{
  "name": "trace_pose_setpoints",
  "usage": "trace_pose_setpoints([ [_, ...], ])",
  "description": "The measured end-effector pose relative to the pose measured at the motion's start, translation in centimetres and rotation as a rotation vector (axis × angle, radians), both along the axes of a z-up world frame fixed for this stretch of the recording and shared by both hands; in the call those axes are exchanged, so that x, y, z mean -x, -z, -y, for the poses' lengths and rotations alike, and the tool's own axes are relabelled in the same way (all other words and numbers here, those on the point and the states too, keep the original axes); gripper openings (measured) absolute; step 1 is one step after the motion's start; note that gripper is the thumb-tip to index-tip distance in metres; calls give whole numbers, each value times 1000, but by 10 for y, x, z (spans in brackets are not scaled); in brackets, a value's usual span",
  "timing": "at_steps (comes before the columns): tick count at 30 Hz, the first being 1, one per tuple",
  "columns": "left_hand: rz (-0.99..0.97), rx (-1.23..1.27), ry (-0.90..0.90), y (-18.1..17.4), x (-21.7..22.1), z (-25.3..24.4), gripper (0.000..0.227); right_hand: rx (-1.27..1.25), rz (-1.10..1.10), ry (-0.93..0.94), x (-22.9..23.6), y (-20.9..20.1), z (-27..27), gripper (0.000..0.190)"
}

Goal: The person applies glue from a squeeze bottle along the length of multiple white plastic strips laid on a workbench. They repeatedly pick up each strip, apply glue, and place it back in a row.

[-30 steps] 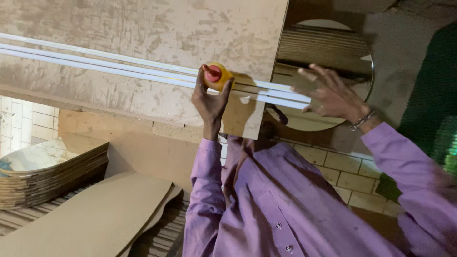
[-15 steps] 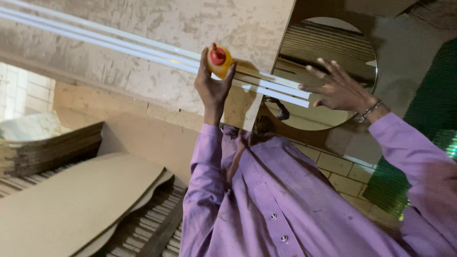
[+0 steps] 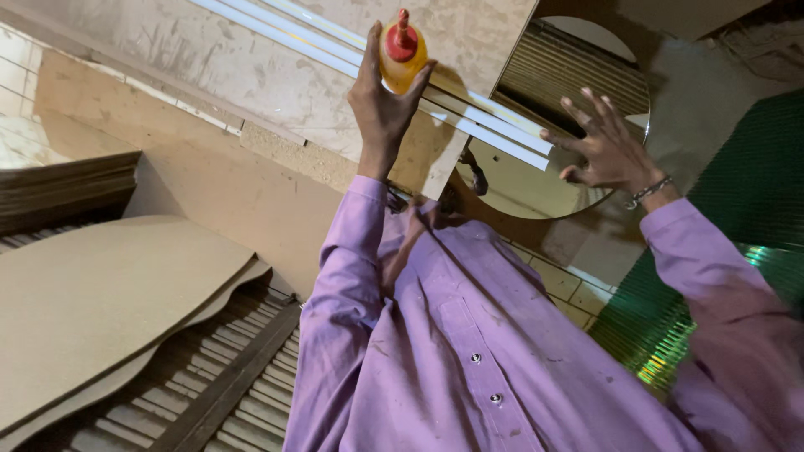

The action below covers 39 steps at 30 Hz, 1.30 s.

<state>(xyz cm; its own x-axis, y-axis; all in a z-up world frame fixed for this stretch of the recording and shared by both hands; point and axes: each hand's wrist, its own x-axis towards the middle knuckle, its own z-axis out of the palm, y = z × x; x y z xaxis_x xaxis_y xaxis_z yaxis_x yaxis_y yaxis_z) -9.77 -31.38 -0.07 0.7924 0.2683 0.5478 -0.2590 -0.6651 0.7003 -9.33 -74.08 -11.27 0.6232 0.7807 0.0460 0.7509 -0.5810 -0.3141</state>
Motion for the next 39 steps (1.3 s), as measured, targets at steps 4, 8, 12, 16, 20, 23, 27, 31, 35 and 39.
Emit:
trace_pose_setpoints([
  [4,3,10,-10,3,-1,0,92,88,2,-104,-24,-14,-34,71],
  [8,-11,-13,-15,0,-4,-5,94,88,-39,-121,-41,-41,-80,67],
  [12,133,62,-2,-10,16,-15,94,169,62,-135,-52,-72,-136,70],
  [16,210,98,-63,-25,67,-41,93,195,98,-141,-65,-97,-206,72],
  [20,215,165,-134,-32,110,-91,91,243,162,-207,-95,-117,-283,77],
  [23,157,197,-237,-28,133,-153,93,263,190,-225,-118,-127,-348,75],
  [27,132,307,-314,-8,160,-249,89,260,291,-238,-145,-133,-448,71],
  [31,124,431,-385,20,174,-340,92,312,355,-232,-190,-122,-561,75],
  [35,27,412,-462,23,189,-406,91,261,400,-249,-242,-118,-667,74],
  [39,-1,438,-432,2,207,-455,85,238,380,-261,-290,-113,-776,74],
])
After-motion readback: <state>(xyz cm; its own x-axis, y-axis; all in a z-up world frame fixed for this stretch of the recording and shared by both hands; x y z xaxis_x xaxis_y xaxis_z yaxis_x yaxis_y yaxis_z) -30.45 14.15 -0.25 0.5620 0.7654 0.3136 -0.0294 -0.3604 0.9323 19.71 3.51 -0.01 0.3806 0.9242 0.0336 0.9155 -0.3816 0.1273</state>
